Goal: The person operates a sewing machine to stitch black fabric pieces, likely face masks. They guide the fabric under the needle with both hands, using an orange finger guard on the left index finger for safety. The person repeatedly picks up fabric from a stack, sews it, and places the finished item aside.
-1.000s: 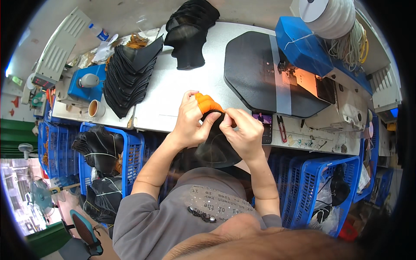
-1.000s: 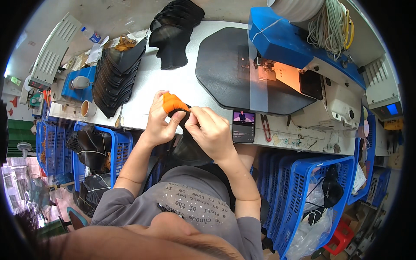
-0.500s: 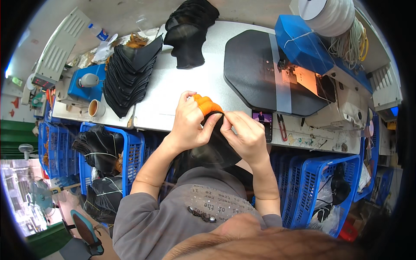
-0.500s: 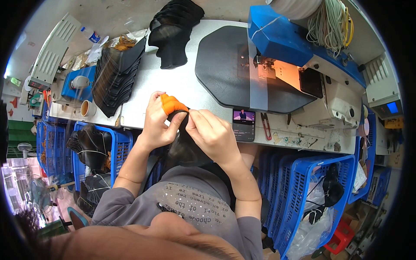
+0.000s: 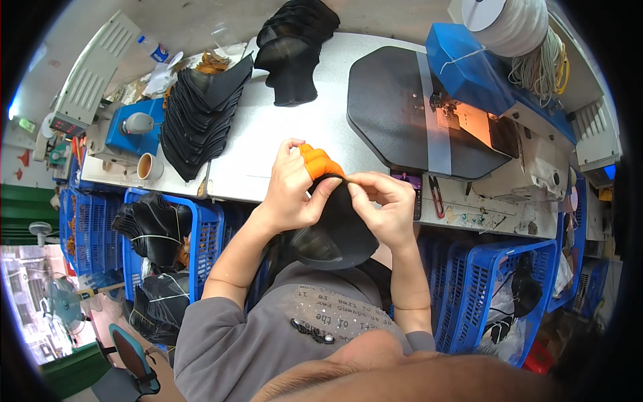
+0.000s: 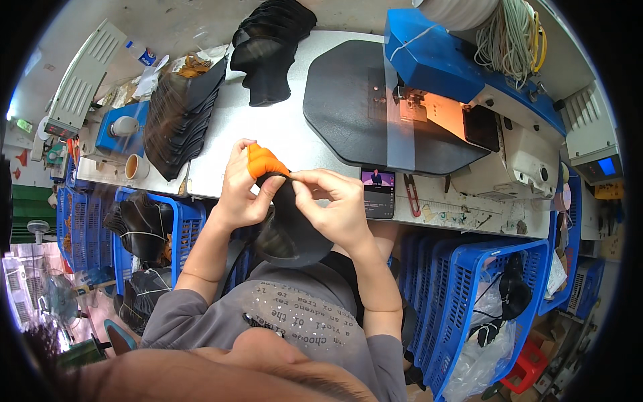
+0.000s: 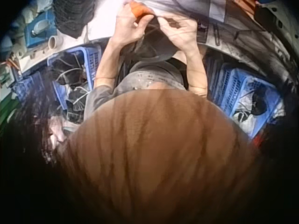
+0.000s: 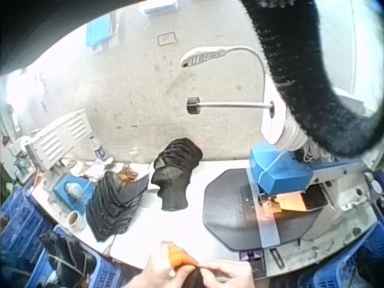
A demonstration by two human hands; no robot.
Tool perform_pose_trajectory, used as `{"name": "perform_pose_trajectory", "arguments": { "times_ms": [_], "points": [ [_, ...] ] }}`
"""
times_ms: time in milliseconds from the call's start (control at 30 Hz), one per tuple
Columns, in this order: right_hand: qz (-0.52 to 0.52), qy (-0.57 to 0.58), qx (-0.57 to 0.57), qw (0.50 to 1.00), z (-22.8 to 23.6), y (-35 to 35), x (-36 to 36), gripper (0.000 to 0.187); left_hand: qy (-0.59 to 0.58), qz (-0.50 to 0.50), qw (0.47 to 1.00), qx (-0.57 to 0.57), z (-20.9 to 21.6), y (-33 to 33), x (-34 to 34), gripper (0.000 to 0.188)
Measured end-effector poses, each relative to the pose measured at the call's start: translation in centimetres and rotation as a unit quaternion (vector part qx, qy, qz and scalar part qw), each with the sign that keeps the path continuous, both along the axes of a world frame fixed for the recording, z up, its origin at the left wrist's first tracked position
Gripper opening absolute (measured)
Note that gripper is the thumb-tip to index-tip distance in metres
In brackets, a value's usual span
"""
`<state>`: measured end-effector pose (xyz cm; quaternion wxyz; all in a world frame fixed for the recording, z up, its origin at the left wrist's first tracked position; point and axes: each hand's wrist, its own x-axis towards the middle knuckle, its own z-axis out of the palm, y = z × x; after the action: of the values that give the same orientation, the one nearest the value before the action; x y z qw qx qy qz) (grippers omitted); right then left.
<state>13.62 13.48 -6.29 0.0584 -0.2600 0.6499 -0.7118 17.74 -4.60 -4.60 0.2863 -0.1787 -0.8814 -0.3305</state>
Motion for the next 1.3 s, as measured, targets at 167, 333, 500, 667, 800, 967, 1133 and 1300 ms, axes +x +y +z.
{"name": "perform_pose_trajectory", "arguments": {
  "times_ms": [167, 333, 500, 667, 800, 967, 1133, 1300],
  "points": [
    [-0.048, 0.152, 0.057, 0.986, 0.6, -0.2, 0.0, 0.014, -0.007, 0.003, 1.000, -0.023, 0.1, 0.0, 0.1, 0.014],
    [-0.070, 0.072, 0.035, 0.994, 0.0, -0.5, 0.5, 0.014, 0.002, -0.018, 0.999, -0.044, 0.0, 0.0, -0.1, 0.015],
    [0.007, -0.157, -0.053, 0.986, -1.6, 0.0, 1.0, 0.016, 0.000, -0.018, 1.000, -0.004, -0.7, -0.3, -0.3, 0.013],
    [0.014, 0.046, 0.065, 0.997, -0.6, -0.5, 1.1, 0.017, -0.084, 0.023, 0.982, 0.167, -2.1, -0.3, 0.5, 0.024],
    [-0.105, 0.161, 0.068, 0.979, -1.4, -2.2, 1.4, 0.020, -0.133, 0.013, 0.930, 0.344, -5.7, 0.6, 1.7, 0.105],
    [-0.017, 0.201, 0.095, 0.975, -1.8, -3.2, 1.8, 0.030, -0.345, -0.069, 0.806, 0.477, -7.0, 0.7, 2.9, 0.050],
    [0.037, 0.208, 0.074, 0.975, 1.5, 0.6, 1.9, 0.023, -0.224, 0.021, 0.779, 0.586, -6.4, 1.0, 2.9, 0.027],
    [-0.215, 0.476, -0.170, 0.835, 5.1, 7.6, 6.0, 0.014, -0.152, 0.092, 0.845, 0.505, -6.7, 0.9, 1.7, 0.024]
  ]
}}
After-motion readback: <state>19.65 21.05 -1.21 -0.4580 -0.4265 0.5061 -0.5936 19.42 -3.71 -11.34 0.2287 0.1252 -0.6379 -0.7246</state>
